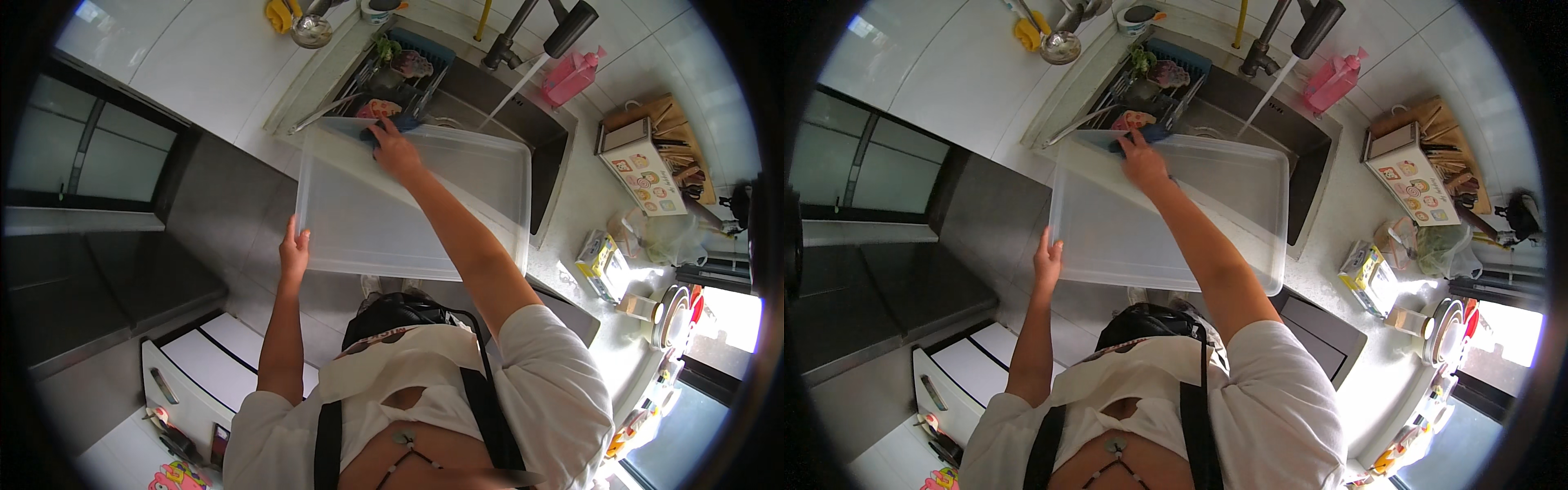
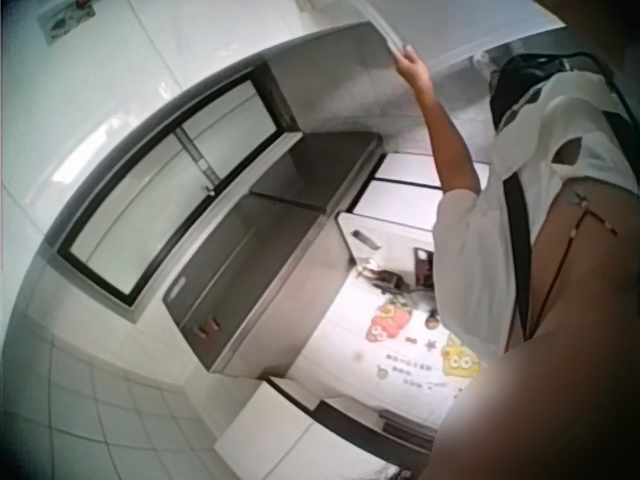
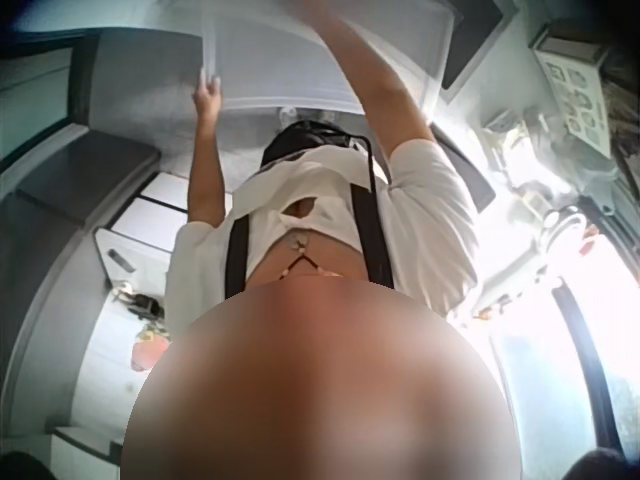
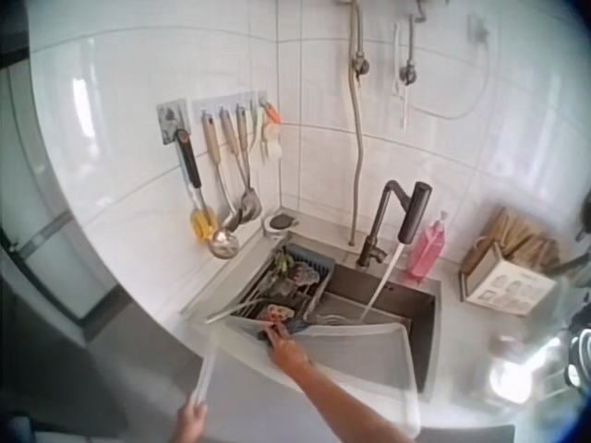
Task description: The person picks up a plastic tray from a counter, moves to a sink, and wipes both sides of the tray with a cloth under running water before wringing out the cloth.
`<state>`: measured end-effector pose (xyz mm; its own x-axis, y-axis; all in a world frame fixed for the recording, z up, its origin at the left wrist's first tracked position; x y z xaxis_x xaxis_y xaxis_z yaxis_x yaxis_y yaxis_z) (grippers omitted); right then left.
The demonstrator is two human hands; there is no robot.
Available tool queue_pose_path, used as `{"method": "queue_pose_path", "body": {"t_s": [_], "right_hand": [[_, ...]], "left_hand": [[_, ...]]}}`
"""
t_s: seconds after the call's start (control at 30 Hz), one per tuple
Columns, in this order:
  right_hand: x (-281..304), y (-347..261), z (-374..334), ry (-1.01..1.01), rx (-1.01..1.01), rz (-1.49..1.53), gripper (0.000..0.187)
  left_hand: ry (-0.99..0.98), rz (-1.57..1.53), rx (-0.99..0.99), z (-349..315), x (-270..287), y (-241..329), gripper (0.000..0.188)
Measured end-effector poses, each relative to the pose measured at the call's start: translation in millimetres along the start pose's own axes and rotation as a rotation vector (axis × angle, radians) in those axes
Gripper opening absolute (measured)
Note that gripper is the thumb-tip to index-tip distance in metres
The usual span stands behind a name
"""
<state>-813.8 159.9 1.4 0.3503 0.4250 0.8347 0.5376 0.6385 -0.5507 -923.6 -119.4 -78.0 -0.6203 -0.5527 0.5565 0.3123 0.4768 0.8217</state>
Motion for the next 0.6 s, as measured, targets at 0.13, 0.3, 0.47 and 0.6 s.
{"method": "queue_pose_path", "body": {"t_s": [0.13,0.3,0.47,0.6], "right_hand": [[-24,-49,-7,0.099,0.264,-0.028,0.048],[-66,-68,3,-0.12,0.215,-0.233,0.045],[-61,-26,19,-0.086,0.048,-0.094,0.045],[-37,-2,7,-0.07,-0.141,-0.058,0.045]], "left_hand": [[-0.023,-0.01,-0.01,-5,-4,11,0.046],[-0.05,0.069,-0.017,-14,-19,20,0.044],[0.055,-0.066,-0.076,-13,-14,32,0.042],[0.07,-0.049,-0.08,-10,-15,25,0.042]]}}
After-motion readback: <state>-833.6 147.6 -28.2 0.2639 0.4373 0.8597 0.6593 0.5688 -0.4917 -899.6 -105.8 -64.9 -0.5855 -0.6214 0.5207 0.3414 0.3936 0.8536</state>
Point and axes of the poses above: each hand's wrist, its own z-axis towards the middle knuckle, its own x-axis out of the back of the hand, y = z × x, the point moved 8 cm from there along z, towards the middle knuckle, and after that the axes turned 3 degrees about -y, right-handed, at the moved point
